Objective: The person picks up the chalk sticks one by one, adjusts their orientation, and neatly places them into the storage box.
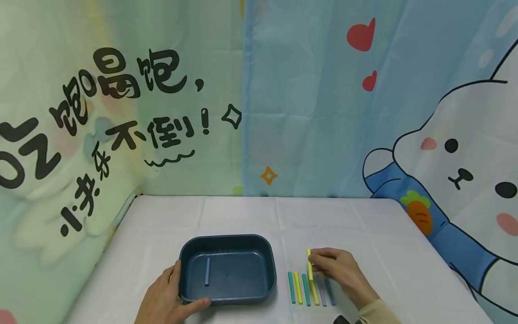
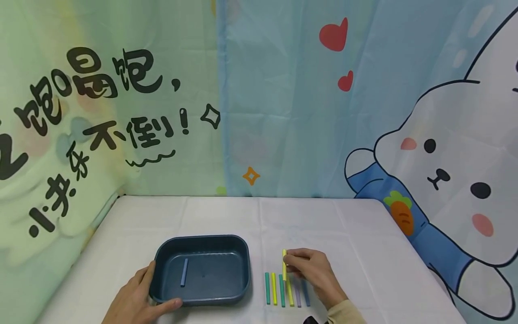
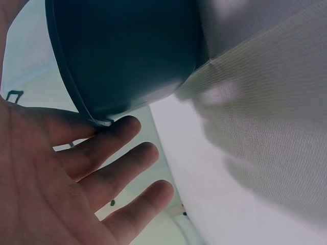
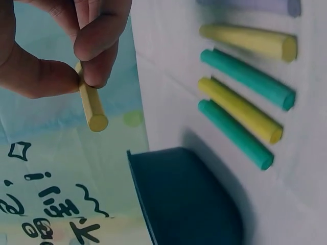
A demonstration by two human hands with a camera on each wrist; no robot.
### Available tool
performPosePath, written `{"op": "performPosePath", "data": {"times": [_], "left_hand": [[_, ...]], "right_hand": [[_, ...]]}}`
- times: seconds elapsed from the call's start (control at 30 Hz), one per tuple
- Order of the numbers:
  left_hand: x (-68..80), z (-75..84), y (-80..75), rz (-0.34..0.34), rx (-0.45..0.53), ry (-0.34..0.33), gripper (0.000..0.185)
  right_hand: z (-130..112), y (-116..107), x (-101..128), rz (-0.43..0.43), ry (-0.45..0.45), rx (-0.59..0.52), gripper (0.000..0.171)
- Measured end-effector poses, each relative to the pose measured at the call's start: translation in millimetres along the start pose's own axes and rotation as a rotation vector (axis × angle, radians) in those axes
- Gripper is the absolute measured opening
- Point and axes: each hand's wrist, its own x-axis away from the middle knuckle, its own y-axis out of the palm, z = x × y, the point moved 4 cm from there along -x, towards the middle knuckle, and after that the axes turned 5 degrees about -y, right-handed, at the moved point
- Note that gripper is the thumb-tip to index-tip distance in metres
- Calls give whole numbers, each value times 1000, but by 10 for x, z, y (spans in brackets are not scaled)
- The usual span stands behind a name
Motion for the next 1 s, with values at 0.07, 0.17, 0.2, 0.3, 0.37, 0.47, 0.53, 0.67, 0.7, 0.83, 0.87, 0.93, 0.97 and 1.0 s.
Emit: {"op": "performPosePath", "data": {"times": [0.07, 0.17, 0.2, 0.3, 0.37, 0.47, 0.53, 0.67, 0.7, 0.83, 0.87, 0.93, 0.97, 1.0], "left_hand": [[2, 5, -4, 1, 3, -1, 129], [2, 8, -5, 3, 3, -4, 129], [2, 10, -5, 4, 1, -4, 129], [1, 11, -5, 7, -3, -2, 129], [1, 11, -4, 7, -5, -1, 129], [-3, 9, -1, 1, -7, -6, 129], [-5, 7, 0, -3, -8, -11, 129], [-6, 8, 1, -6, -9, -13, 130], [-6, 9, 0, -6, -10, -13, 130], [-7, 10, 0, -8, -11, -13, 130], [-7, 9, -1, -7, -11, -13, 130], [-7, 8, 0, -6, -10, -12, 130], [-7, 8, 0, -6, -10, -12, 130], [-7, 9, 1, -6, -9, -12, 130]], "right_hand": [[-38, 29, 5, -8, -9, -11, 44], [-85, 75, 14, -17, -15, -30, 42], [-100, 91, 17, -21, -19, -34, 43], [-136, 142, 20, -28, -22, -46, 44], [-156, 178, 20, -33, -26, -54, 45], [-174, 236, 19, -44, -31, -71, 44], [-185, 275, 21, -47, -36, -76, 43], [-221, 358, 27, -41, -46, -84, 42], [-237, 381, 34, -38, -49, -86, 42], [-316, 495, 66, -53, -68, -119, 39], [-338, 528, 75, -61, -73, -133, 38], [-381, 596, 91, -89, -91, -153, 37], [-399, 631, 98, -98, -95, -161, 36], [-419, 668, 104, -106, -99, -162, 36]]}}
